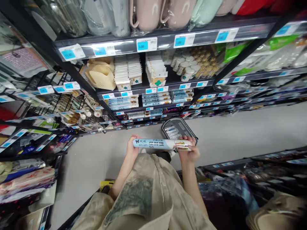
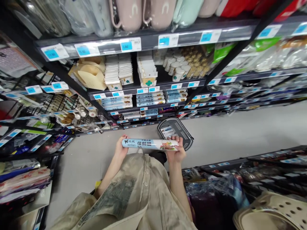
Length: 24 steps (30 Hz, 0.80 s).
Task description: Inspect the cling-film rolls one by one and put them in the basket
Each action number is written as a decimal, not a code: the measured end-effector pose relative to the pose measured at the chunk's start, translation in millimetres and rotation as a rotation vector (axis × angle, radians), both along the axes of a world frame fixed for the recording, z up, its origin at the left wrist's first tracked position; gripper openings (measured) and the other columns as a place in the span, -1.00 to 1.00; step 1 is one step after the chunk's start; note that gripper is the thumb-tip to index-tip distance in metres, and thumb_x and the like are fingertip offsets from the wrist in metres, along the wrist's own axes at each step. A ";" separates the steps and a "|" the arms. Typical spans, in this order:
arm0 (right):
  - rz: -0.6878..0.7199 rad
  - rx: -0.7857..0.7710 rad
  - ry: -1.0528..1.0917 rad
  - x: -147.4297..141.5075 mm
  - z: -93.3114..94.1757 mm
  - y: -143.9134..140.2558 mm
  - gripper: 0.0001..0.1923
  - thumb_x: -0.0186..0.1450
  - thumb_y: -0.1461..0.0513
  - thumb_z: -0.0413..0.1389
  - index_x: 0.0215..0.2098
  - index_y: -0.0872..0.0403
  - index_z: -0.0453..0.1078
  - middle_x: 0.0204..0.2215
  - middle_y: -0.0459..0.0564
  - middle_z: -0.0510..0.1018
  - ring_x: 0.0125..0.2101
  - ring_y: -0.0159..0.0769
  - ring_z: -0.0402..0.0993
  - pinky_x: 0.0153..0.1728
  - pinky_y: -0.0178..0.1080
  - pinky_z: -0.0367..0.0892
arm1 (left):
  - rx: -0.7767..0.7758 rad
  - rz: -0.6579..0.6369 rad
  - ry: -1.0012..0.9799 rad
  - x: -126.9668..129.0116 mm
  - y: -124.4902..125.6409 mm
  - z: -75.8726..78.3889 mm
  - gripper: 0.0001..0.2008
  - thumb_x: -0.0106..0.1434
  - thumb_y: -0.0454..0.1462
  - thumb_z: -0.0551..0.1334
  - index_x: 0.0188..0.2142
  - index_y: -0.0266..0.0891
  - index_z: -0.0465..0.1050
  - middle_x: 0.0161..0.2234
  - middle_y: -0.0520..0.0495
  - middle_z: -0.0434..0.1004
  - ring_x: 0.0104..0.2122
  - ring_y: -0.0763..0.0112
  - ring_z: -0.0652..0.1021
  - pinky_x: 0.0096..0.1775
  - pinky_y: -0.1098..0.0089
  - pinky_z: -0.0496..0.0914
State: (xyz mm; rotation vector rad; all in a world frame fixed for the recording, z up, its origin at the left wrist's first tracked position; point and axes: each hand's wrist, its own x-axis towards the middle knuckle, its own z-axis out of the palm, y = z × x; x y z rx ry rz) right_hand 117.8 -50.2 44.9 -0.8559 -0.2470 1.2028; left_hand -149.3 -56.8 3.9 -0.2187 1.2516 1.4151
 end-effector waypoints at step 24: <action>-0.165 -0.463 0.216 16.6 -50.1 -1.4 -0.70 -0.07 0.34 0.27 -0.38 0.03 0.34 -0.44 -0.17 0.51 -0.41 -0.37 0.50 -0.33 -0.32 0.55 | 0.330 -0.198 0.241 -0.3 13.4 -3.5 -0.68 -0.03 -0.29 0.28 -0.21 -0.21 0.48 -0.41 0.03 0.42 -0.38 0.43 0.48 -0.14 0.32 0.42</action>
